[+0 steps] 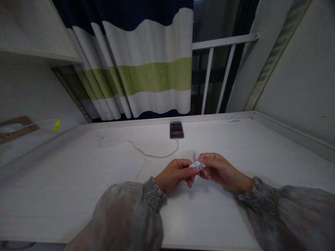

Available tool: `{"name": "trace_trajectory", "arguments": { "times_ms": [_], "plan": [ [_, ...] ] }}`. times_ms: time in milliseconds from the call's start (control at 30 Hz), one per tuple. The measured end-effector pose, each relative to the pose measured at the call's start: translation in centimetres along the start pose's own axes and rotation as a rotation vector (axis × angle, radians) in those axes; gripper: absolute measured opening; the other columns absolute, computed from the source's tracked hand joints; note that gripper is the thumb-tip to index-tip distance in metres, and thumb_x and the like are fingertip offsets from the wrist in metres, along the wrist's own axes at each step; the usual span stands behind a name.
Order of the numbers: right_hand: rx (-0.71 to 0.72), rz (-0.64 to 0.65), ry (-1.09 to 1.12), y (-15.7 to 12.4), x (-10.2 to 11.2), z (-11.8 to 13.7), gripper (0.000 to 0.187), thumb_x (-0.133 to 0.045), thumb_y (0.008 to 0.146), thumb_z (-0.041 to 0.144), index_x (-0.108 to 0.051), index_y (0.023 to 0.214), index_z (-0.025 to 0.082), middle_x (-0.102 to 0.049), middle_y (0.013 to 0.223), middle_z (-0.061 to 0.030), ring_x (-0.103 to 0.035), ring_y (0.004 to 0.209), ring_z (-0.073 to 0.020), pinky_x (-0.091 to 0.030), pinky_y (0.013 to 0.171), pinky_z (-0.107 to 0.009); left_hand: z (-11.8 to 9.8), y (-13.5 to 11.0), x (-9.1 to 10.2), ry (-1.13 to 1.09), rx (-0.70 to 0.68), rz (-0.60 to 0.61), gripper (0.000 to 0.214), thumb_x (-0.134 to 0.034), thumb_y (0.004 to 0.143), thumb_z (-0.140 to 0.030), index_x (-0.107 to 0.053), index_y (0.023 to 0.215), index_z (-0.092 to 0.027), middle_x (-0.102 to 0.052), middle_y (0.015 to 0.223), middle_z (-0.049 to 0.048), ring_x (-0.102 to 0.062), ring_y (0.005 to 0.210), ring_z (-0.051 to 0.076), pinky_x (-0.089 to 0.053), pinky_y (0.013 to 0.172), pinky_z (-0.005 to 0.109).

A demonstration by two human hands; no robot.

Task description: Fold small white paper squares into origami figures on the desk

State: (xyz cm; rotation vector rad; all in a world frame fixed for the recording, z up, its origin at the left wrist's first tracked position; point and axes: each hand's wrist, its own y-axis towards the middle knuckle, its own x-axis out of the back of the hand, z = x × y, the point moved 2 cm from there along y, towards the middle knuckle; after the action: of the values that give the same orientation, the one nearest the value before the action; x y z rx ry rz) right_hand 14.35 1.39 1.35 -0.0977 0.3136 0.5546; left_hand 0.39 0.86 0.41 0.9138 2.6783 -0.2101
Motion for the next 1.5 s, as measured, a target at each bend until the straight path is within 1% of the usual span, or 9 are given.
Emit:
{"name": "trace_trajectory", "arguments": {
  "times_ms": [100,167,233,300,400,533,667,1333,1500],
  "plan": [
    [0.098,-0.084,-0.112,0.1,0.5,0.1,0.022,-0.056,0.077,0.035,-0.054,0.066,0.016,-0.053,0.053,0.0019,-0.044,0.046,-0.0071,-0.032,0.048,-0.022,-0.1,0.2,0.3,0.011,-0.028,-0.106,0.027,-0.071,0.061,-0.032,-0.053,0.06,-0.011,-0.052,0.05,-0.0036,-0.046,0.04,0.004,-0.036,0.043,0.017],
    [0.294,-0.215,-0.268,0.1,1.0,0.6,0.014,-0.056,0.077,0.032,-0.056,0.082,0.019,-0.053,0.066,0.0012,-0.048,0.058,-0.0101,-0.038,0.058,-0.024,-0.3,0.4,0.6,0.0,-0.067,-0.19,0.025,-0.07,0.062,-0.031,-0.054,0.062,-0.011,-0.052,0.053,-0.0034,-0.047,0.042,0.004,-0.036,0.044,0.017],
    [0.539,-0.316,-0.515,-0.3,1.2,1.2,0.022,-0.059,0.074,0.028,-0.054,0.095,0.023,-0.051,0.083,-0.001,-0.05,0.077,-0.0138,-0.04,0.072,-0.029,-0.4,0.4,0.7,-0.001,-0.099,-0.26,0.024,-0.07,0.062,-0.03,-0.056,0.064,-0.01,-0.053,0.055,-0.0028,-0.047,0.044,0.004,-0.036,0.046,0.017],
    [0.725,-0.345,-0.786,-0.6,0.9,1.5,0.027,-0.063,0.071,0.024,-0.053,0.096,0.024,-0.046,0.096,-0.0039,-0.046,0.093,-0.0179,-0.037,0.084,-0.034,-0.5,0.4,0.7,0.0,-0.115,-0.304,0.025,-0.07,0.061,-0.03,-0.056,0.064,-0.01,-0.053,0.055,-0.0027,-0.047,0.044,0.004,-0.037,0.047,0.017],
    [0.826,-0.399,-1.04,-1.0,0.1,1.5,0.023,-0.062,0.071,0.022,-0.053,0.092,0.022,-0.042,0.1,-0.0063,-0.043,0.098,-0.0209,-0.036,0.084,-0.037,-0.5,0.5,0.6,0.01,-0.124,-0.325,0.027,-0.07,0.06,-0.032,-0.055,0.062,-0.011,-0.054,0.056,-0.0026,-0.049,0.046,0.005,-0.038,0.049,0.019],
    [0.781,-0.395,-1.195,-0.9,-0.5,1.2,0.006,-0.053,0.078,0.02,-0.051,0.084,0.02,-0.047,0.08,-0.004,-0.048,0.077,-0.0178,-0.04,0.069,-0.034,-0.4,0.5,0.4,0.04,-0.115,-0.3,0.026,-0.068,0.063,-0.033,-0.059,0.067,-0.01,-0.059,0.064,0.0007,-0.054,0.052,0.007,-0.042,0.055,0.021],
    [0.712,-0.372,-1.188,-0.9,-0.3,1.2,0.003,-0.05,0.081,0.022,-0.052,0.082,0.02,-0.052,0.07,-0.0022,-0.049,0.066,-0.0154,-0.04,0.062,-0.03,-0.3,0.5,0.2,0.069,-0.107,-0.252,0.025,-0.067,0.065,-0.034,-0.062,0.072,-0.01,-0.063,0.072,0.0035,-0.056,0.059,0.009,-0.043,0.06,0.023],
    [0.738,-0.348,-1.012,-1.3,-0.7,1.3,0.01,-0.049,0.082,0.022,-0.053,0.073,0.02,-0.053,0.067,-0.0022,-0.051,0.061,-0.0134,-0.041,0.056,-0.026,-0.2,0.3,0.3,0.106,-0.128,-0.261,0.02,-0.073,0.057,-0.028,-0.066,0.064,-0.011,-0.065,0.062,0.0033,-0.056,0.056,0.01,-0.043,0.059,0.023],
    [0.706,-0.404,-1.006,-1.3,-0.3,1.3,0.008,-0.05,0.082,0.024,-0.053,0.075,0.021,-0.053,0.068,-0.0023,-0.051,0.062,-0.0137,-0.042,0.055,-0.026,-0.3,0.2,0.4,0.163,-0.115,-0.315,0.022,-0.073,0.055,-0.029,-0.065,0.062,-0.01,-0.065,0.06,0.0037,-0.054,0.05,0.009,-0.043,0.055,0.023]
  ]
}}
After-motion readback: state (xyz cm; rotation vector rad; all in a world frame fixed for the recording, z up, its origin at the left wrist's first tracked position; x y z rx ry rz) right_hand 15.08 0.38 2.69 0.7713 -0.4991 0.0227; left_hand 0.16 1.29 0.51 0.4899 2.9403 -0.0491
